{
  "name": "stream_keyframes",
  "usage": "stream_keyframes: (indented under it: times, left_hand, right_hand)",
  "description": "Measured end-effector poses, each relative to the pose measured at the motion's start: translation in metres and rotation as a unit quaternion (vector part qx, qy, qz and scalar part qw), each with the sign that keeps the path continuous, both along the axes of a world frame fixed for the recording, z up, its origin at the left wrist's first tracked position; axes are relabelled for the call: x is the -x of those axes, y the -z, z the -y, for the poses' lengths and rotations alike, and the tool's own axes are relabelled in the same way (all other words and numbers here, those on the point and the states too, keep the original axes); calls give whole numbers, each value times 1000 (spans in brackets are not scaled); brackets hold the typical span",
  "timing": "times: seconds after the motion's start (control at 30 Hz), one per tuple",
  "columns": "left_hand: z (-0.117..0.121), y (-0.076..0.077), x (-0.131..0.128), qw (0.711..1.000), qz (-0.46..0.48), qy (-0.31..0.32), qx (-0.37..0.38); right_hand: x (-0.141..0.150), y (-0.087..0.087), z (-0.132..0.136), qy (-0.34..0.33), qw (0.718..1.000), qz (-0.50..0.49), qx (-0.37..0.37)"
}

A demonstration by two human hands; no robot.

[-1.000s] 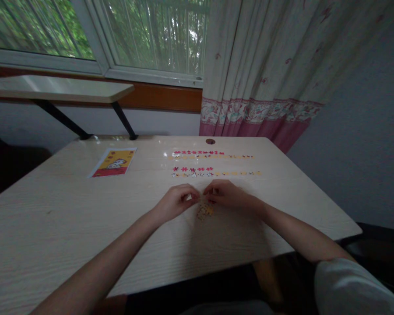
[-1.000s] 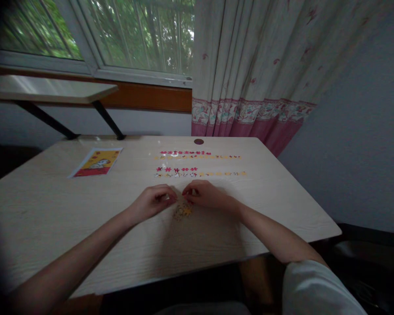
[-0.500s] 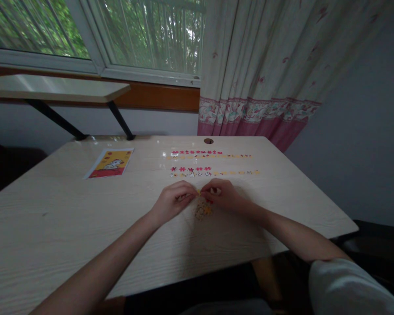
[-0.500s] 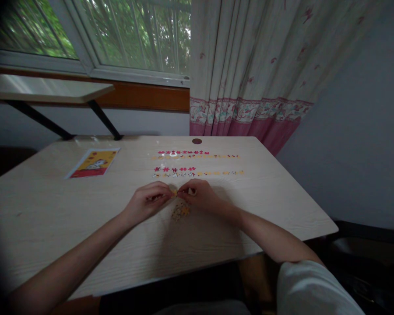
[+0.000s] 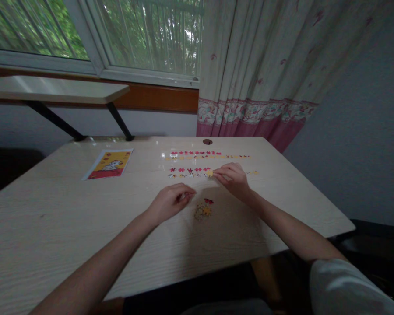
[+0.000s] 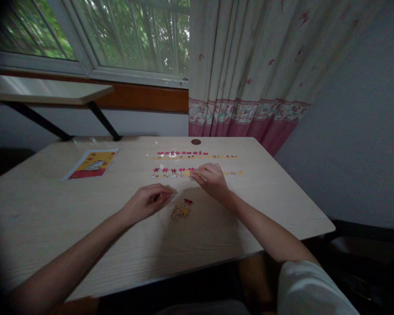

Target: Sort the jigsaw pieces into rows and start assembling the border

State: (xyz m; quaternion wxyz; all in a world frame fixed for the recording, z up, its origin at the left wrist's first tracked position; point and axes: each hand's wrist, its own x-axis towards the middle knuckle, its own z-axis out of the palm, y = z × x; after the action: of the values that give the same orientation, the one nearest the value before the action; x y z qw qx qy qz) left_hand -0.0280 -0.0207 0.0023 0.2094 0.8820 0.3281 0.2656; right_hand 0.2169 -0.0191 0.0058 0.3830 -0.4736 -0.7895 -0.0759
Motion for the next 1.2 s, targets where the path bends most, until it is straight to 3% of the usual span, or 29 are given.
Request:
stream_keyframes:
  times: [0.27, 0.43, 0.6, 0.7, 0.8, 0.93, 1.2]
  left_hand:
    - [-1, 5, 3, 993, -110, 44, -29]
    - [-2, 6, 3, 989, -136, 51, -36]
    - [0, 6, 3, 990, -130, 59, -24]
    - [2, 5, 0, 995, -90, 45, 6]
    - [2, 3, -4, 997, 13, -29, 76]
    - [-1, 3, -8, 970, 128, -104, 178]
    - [0, 5, -14, 939, 190, -94, 269]
  right_hand:
    - [-5, -1, -1, 16, 999, 31, -14]
    - [-5, -3, -1, 5, 999, 29, -38]
    - [-6, -3, -3, 6, 999, 27, -17]
    - [-5, 0, -4, 3, 1000, 26, -6]
    - [0, 3, -1, -21, 999, 35, 18]
    - [9, 5, 6, -75, 995, 54, 25]
    - [25, 6, 14, -124, 990, 65, -19]
